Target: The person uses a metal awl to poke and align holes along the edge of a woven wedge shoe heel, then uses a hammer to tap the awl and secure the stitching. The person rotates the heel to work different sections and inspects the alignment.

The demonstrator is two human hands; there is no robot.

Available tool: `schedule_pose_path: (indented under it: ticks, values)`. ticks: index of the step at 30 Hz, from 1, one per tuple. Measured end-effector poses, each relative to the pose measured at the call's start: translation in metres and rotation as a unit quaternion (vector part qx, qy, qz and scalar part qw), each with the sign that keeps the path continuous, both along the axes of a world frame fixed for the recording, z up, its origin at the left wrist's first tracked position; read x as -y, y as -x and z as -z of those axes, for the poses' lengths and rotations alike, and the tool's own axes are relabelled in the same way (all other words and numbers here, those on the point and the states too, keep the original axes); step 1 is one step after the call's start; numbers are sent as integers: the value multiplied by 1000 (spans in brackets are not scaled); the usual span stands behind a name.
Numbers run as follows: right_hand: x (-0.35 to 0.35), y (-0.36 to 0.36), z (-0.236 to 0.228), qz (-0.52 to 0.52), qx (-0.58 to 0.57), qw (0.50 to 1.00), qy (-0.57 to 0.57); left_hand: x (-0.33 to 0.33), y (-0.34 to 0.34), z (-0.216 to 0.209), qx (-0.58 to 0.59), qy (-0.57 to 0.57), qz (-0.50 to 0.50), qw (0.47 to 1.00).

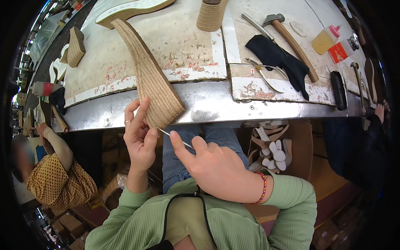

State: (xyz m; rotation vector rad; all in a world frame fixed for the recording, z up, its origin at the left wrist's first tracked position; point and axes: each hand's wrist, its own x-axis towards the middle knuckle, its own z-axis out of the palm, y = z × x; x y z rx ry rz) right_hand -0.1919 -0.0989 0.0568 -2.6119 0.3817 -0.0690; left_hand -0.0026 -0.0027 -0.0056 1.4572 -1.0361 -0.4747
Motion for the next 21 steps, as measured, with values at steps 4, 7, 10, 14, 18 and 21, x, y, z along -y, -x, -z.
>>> schedule_pose_path:
  ticks: [4, 7, 10, 14, 18, 21]
  values:
    - [9, -1, 1, 0, 8, 999, -40, 2, -5, -1, -12, 9, 26, 1000]
    - [12, 6, 5, 28, 60, 985, -160, 1, -8, -5, -22, 8, 48, 999]
    - [7, 9, 22, 58, 135, 958, -245, 0, -11, -5, -21, 3, 55, 998]
    - [8, 4, 28, 65, 159, 951, -256, 2, -9, -8, -20, -5, 36, 999]
    - [11, 0, 27, 49, 147, 960, -235, 5, -6, -7, -49, 16, 19, 999]
    - [14, -1, 25, 44, 131, 967, -216, 8, -3, -7, -70, 32, 15, 997]
